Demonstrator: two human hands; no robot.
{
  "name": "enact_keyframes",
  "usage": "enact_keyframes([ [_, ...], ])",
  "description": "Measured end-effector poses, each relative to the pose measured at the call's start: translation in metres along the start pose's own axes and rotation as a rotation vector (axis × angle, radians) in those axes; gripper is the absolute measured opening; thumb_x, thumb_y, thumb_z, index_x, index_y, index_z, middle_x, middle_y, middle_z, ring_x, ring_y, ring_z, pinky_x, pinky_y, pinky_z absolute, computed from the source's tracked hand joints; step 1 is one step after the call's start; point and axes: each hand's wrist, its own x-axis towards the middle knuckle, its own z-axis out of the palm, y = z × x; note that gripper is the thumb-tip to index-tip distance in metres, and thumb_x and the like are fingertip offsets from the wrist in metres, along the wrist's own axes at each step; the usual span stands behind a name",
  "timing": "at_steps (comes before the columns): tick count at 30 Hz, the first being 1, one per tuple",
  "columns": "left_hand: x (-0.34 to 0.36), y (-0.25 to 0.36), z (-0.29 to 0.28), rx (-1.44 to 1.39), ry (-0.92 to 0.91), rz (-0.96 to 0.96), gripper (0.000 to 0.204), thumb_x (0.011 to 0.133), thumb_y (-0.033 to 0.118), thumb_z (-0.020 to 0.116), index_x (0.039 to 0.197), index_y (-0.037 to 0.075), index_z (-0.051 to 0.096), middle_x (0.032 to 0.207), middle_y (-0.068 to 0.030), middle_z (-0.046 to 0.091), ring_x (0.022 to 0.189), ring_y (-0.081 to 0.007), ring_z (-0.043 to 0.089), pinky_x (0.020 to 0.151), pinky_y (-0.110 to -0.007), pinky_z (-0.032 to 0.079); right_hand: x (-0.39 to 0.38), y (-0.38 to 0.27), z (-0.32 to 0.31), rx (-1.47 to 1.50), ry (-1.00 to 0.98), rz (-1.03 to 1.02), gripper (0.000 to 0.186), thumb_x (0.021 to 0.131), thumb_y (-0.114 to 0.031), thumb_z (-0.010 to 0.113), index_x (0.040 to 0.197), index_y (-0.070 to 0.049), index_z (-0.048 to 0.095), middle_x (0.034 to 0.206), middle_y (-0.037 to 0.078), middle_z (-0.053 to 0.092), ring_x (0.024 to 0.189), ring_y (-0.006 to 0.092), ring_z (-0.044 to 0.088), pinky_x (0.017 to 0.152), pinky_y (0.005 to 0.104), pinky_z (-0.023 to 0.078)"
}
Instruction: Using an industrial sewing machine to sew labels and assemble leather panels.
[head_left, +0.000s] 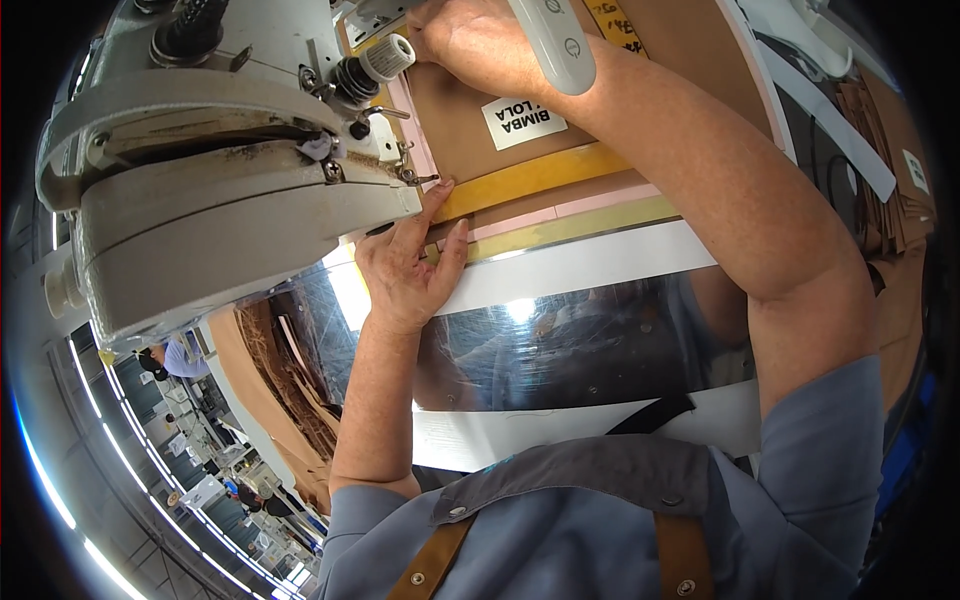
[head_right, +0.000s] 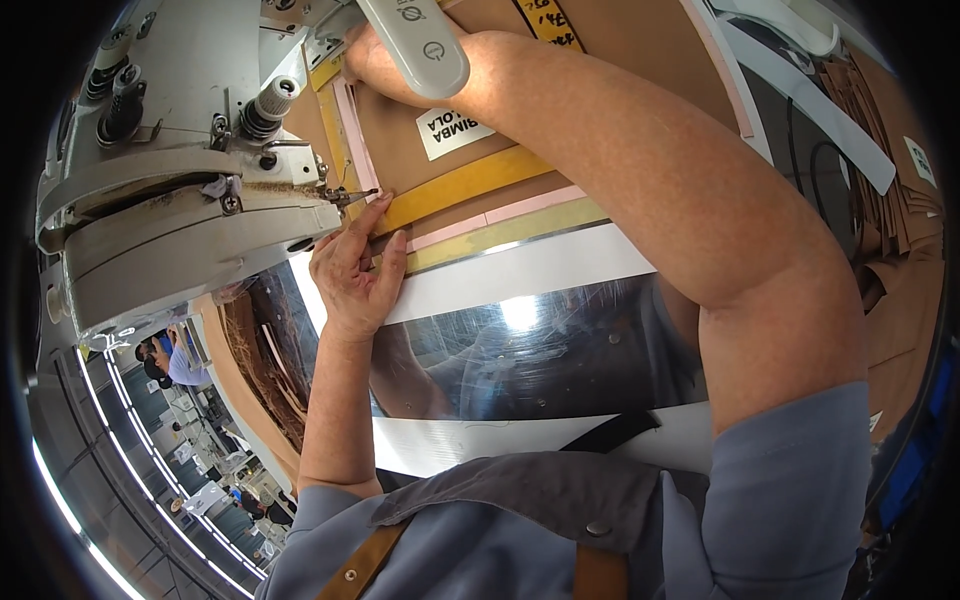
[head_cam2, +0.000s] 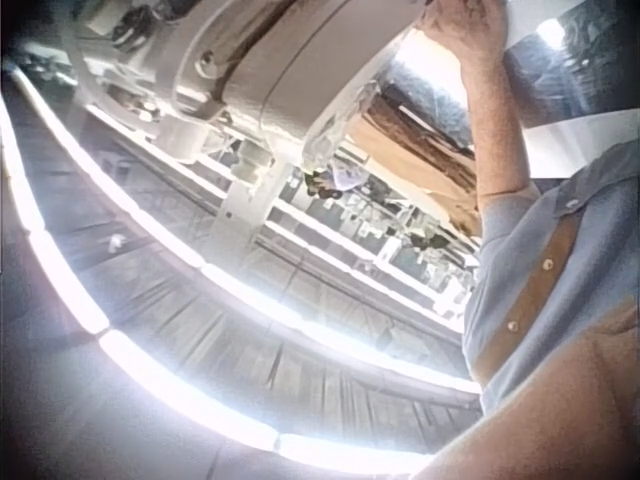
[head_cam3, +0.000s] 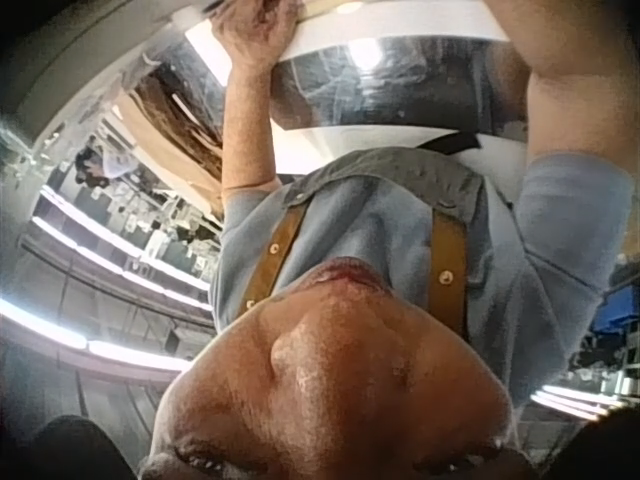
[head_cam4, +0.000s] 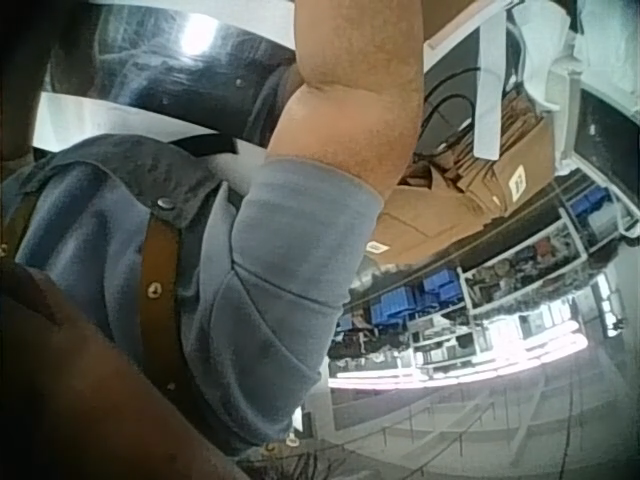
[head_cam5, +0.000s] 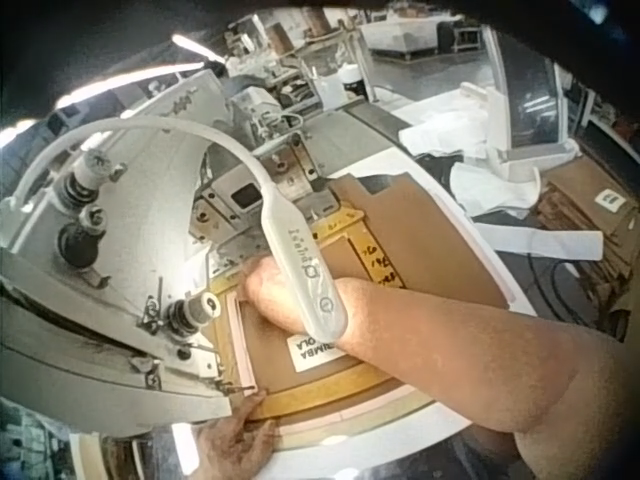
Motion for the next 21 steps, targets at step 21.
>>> enact_keyframes([
  [21,-0.002,-0.003,0.007,-0.047,0.072,0.024,0.043,0.083,0.02,0.078,0.124,0.009,0.074,0.059,0.001,0.054,0.049,-0.013,0.045,0.059,-0.029,0.04,-0.007,-0.024,-0.042,0.155,-0.189,-0.01,0.021,0.093,-0.021,0.064,0.101,-0.005,0.076,0.106,0.007,0.071,0.101,0.0248,0.068,0.085,0.0403,0.057],
])
